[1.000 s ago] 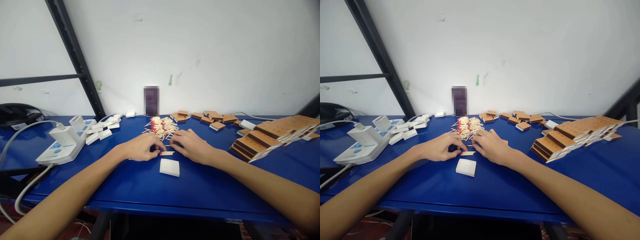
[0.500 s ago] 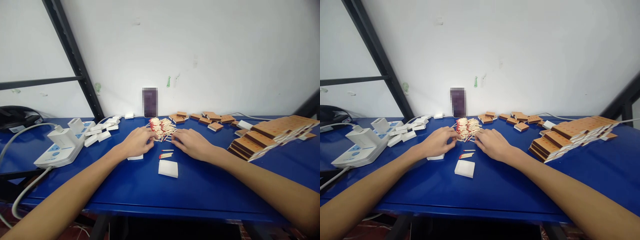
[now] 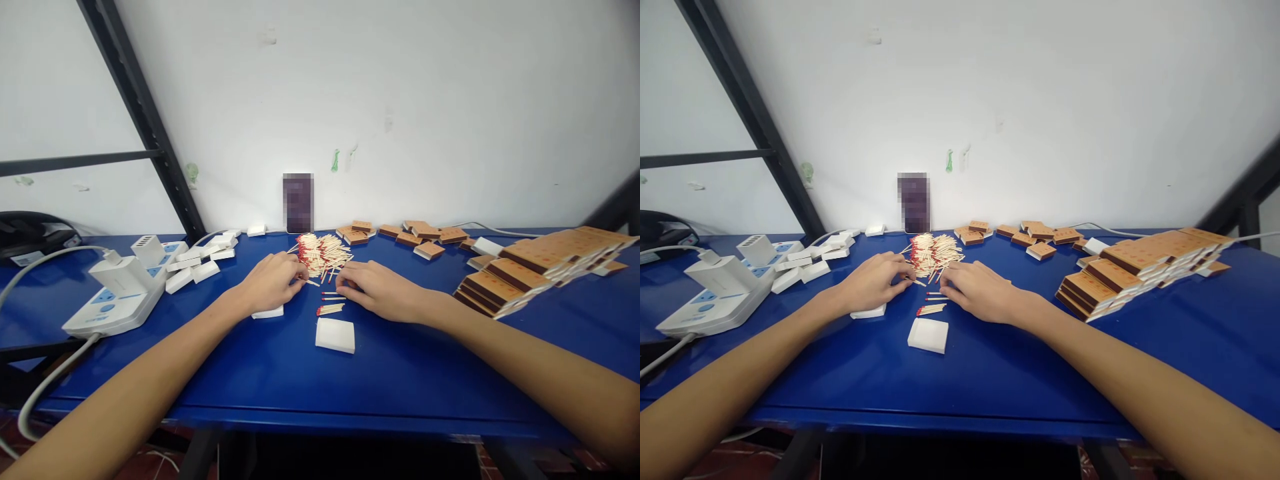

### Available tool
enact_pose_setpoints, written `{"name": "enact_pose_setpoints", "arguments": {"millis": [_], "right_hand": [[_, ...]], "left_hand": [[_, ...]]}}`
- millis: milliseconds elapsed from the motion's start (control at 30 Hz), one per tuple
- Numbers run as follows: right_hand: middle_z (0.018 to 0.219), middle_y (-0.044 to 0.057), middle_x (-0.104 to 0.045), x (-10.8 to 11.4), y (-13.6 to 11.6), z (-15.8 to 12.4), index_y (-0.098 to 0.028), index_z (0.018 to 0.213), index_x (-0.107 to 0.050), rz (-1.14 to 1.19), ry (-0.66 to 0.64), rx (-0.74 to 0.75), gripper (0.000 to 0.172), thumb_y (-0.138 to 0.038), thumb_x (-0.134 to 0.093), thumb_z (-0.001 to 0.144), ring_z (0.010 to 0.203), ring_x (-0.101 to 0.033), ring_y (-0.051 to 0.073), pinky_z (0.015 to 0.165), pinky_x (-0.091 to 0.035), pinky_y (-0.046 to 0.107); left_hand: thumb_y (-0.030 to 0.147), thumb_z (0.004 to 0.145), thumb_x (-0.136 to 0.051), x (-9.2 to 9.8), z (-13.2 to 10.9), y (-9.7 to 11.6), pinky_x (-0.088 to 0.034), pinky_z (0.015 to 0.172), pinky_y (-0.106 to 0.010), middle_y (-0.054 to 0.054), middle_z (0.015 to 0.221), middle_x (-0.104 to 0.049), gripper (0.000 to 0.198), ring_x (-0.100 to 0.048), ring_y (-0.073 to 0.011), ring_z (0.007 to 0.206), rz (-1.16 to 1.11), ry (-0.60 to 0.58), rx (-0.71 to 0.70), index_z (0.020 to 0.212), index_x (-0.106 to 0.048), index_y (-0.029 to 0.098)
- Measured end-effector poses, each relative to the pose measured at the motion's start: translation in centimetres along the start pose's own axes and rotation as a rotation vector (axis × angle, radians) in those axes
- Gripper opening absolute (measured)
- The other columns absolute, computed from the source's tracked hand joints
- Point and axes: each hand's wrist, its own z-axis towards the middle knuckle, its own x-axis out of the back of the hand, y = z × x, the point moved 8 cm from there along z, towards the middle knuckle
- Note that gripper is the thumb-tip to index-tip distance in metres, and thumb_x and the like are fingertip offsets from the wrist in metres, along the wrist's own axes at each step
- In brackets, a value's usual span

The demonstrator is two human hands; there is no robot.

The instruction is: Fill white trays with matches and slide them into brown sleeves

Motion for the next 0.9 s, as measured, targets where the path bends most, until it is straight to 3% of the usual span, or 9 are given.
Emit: {"name": "enact_pose_setpoints", "arguments": {"millis": [200,400,600,700,900], "right_hand": [[0.104,0.009,-0.063,0.1,1.4,0.8,-0.02,0.117,-0.06,-0.162,0.054,-0.001,0.026,-0.022,-0.041,0.099,0.093,-0.059,0.022,0.072,-0.038,0.033],[0.1,0.011,-0.06,-0.1,0.9,2.2,-0.019,0.105,-0.064,-0.372,0.034,0.076,0.025,-0.026,-0.04,0.1,0.085,-0.056,0.022,0.067,-0.032,0.031],[0.107,0.013,-0.06,0.2,-0.7,2.1,-0.016,0.107,-0.06,-0.509,0.038,0.21,0.024,-0.016,-0.038,0.098,0.089,-0.054,0.024,0.075,-0.031,0.035],[0.106,0.014,-0.06,0.6,-1.5,1.7,-0.015,0.103,-0.059,-0.5,0.062,0.188,0.024,-0.019,-0.035,0.1,0.089,-0.053,0.024,0.076,-0.031,0.036],[0.101,0.012,-0.057,0.3,-1.6,0.9,-0.015,0.095,-0.058,-0.299,-0.078,0.105,0.032,-0.028,-0.03,0.102,0.08,-0.051,0.021,0.073,-0.032,0.036]], "left_hand": [[0.022,0.089,-0.052,-0.3,0.3,0.4,-0.041,0.082,-0.032,-0.002,0.086,-0.065,0.015,-0.056,-0.017,0.082,-0.169,-0.078,-0.006,0.086,-0.065,0.018],[0.023,0.085,-0.054,0.3,0.4,0.8,-0.042,0.078,-0.03,-0.003,0.088,-0.068,0.015,-0.058,-0.0159,0.078,-0.246,-0.159,-0.015,0.083,-0.068,0.017],[0.024,0.083,-0.055,0.5,0.1,0.0,-0.043,0.077,-0.03,-0.003,0.086,-0.069,0.016,-0.059,-0.0179,0.08,-0.182,-0.15,0.015,0.082,-0.07,0.018],[0.023,0.083,-0.055,0.4,0.2,0.0,-0.043,0.079,-0.031,-0.003,0.087,-0.07,0.015,-0.059,-0.019,0.084,-0.143,-0.126,0.04,0.081,-0.069,0.018],[0.023,0.084,-0.054,0.0,0.8,0.7,-0.042,0.078,-0.032,-0.004,0.086,-0.067,0.013,-0.057,-0.0196,0.084,-0.146,-0.069,0.05,0.082,-0.066,0.017]]}}
